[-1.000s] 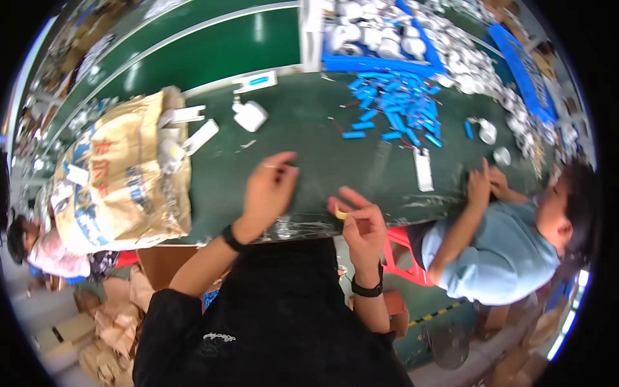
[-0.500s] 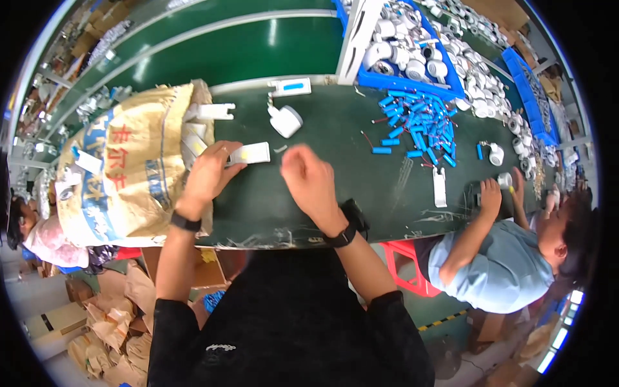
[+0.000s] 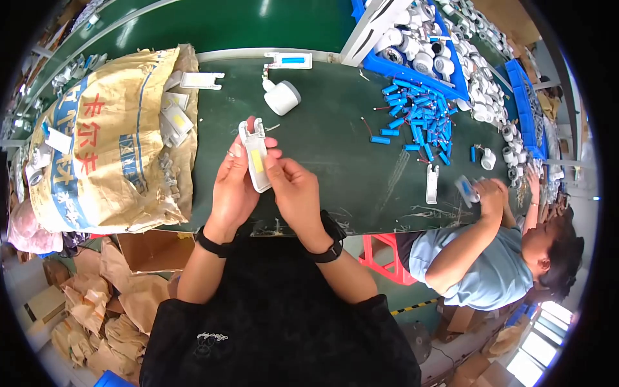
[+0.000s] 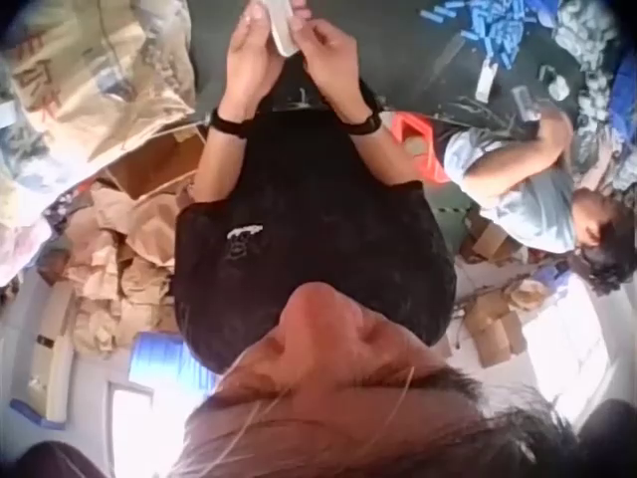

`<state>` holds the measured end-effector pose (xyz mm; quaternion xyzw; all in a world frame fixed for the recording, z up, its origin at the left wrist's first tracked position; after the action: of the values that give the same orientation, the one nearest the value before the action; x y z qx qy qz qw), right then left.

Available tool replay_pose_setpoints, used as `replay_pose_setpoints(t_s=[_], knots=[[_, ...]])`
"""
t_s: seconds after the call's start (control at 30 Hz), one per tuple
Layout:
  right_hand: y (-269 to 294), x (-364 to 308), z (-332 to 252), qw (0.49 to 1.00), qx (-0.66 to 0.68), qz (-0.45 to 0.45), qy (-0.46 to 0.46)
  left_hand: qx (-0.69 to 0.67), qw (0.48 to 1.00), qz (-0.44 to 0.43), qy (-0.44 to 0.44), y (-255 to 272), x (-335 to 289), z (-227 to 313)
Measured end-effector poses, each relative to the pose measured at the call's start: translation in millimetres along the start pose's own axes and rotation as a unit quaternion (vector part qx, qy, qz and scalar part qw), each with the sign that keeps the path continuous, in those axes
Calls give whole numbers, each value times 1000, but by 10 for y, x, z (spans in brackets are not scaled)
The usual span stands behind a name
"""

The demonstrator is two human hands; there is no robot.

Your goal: The person assembles light fixtures by peeling the backing from an adhesive strip on a light panel, pressing it onto a plastic housing, and connecting battery wires to a circuit board before fitting the components together.

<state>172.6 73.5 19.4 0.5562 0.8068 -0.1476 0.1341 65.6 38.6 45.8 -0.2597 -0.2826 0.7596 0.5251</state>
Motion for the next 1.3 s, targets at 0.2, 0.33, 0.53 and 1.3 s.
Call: replay_pose_setpoints(t_s=[0.2,0.33,0.53,1.3], knots=[[-32,-524,-931,799,-351,35,487,-42,992,78,88,65,-23,-60],[-162,-571,-976,787,-383,8,483,-34,992,56,104,119,-59,-98],[-230,-617,-908,730,-442,-30,520,-19,990,56,128,89,-81,-114],[-93,-638,-937,760,-398,-34,513,33,984,60,164,-1,-125,-181]])
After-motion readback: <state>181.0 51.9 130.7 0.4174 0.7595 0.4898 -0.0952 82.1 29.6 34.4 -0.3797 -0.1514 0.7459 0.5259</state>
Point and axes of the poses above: each hand's wrist, its own x-axis towards the middle knuckle, its own y-axis out of the back of the hand, z = x × y, the point moved 10 cm from there along x, towards the middle knuckle, and after that the axes turned 2 degrees about z, right-handed, at the moved point
